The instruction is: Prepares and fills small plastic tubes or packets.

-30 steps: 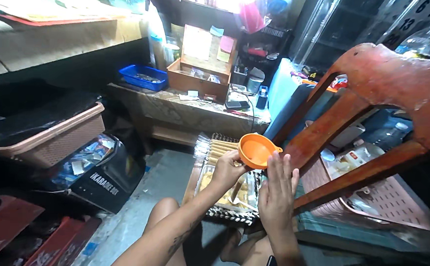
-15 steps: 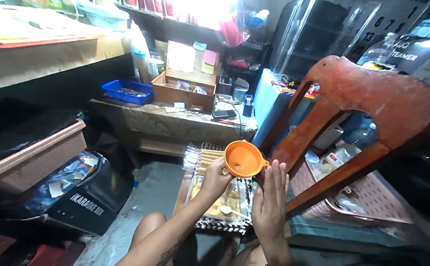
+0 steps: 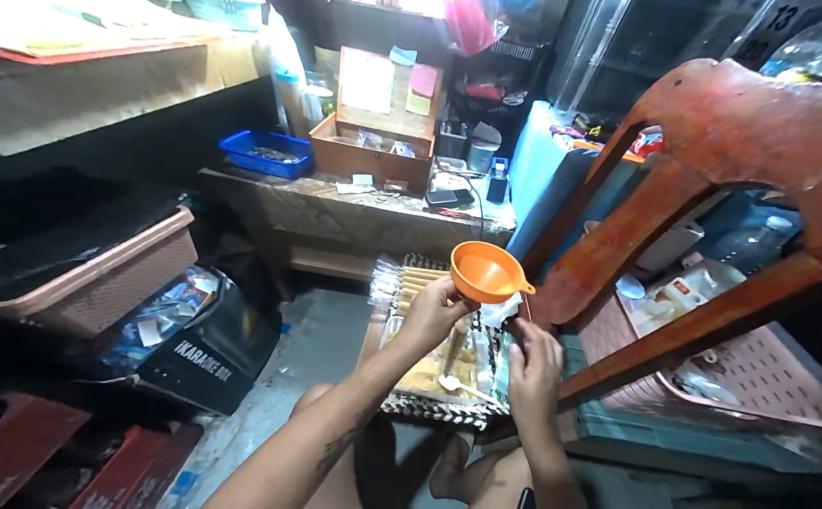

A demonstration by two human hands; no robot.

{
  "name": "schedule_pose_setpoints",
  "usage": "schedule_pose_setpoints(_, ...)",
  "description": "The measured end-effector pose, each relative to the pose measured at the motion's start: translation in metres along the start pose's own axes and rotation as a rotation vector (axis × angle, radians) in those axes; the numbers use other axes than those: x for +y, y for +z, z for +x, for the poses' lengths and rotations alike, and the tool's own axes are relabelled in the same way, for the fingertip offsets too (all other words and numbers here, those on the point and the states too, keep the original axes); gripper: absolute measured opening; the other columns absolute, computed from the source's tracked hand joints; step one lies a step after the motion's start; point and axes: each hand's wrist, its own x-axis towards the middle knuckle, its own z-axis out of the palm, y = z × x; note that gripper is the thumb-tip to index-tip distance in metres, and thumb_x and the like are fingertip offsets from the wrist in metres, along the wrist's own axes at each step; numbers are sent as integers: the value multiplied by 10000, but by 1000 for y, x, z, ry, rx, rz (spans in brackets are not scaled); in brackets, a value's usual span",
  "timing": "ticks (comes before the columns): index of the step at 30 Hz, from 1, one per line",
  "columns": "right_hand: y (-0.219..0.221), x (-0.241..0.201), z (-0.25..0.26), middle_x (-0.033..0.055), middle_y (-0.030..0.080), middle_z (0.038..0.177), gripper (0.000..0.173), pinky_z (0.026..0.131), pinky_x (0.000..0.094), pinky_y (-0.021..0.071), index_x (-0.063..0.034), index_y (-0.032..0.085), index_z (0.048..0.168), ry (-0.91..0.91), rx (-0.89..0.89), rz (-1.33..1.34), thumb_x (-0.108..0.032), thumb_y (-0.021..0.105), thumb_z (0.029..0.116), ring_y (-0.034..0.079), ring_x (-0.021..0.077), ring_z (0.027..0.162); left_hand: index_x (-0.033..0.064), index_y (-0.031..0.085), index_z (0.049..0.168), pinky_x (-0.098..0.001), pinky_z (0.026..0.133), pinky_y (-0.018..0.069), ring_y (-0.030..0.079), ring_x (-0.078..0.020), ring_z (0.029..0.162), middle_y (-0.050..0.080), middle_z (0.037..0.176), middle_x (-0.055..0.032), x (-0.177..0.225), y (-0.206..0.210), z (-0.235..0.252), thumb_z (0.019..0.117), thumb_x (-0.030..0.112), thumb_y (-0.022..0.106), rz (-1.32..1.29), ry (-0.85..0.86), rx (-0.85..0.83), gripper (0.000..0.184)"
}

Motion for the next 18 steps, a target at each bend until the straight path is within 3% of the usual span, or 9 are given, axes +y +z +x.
schedule_pose_setpoints(3,15,16,-6,224,651,1321,280,1079,652,383,-20,730,1219,139,-307,-91,-42,580,984,532,460,1312,1,702,1056,-311,866,533,645,-102,917,687,1012,-63,1,-7,3,950,67,703,18,-20,-92,124)
schedule_pose_setpoints(9,35,25,-16,141,652,1353,276,1125,576,346,-89,741,1236,269,-581,-263,-83,587,1007,510,369,1355,19,714,1023,-273,819,542,649,-66,858,703,955,-24,-5,-12,8,934,63,721,-46,-65,-64,99)
schedule_pose_setpoints(13,37,25,-16,160,692,1269,248,1077,569,399,-62,757,1187,216,-568,-285,-85,594,1001,572,378,1277,22,689,1029,-270,779,523,632,-58,824,695,926,-19,-1,-17,11,947,83,711,-60,-133,-35,105)
schedule_pose_setpoints(18,43,24,-9,184,601,1380,244,1104,561,361,-42,753,1169,260,-886,-596,-156,607,1010,452,392,1376,29,689,1055,-246,791,529,631,-40,829,690,953,-17,-3,-21,15,964,87,691,-32,-48,-16,108)
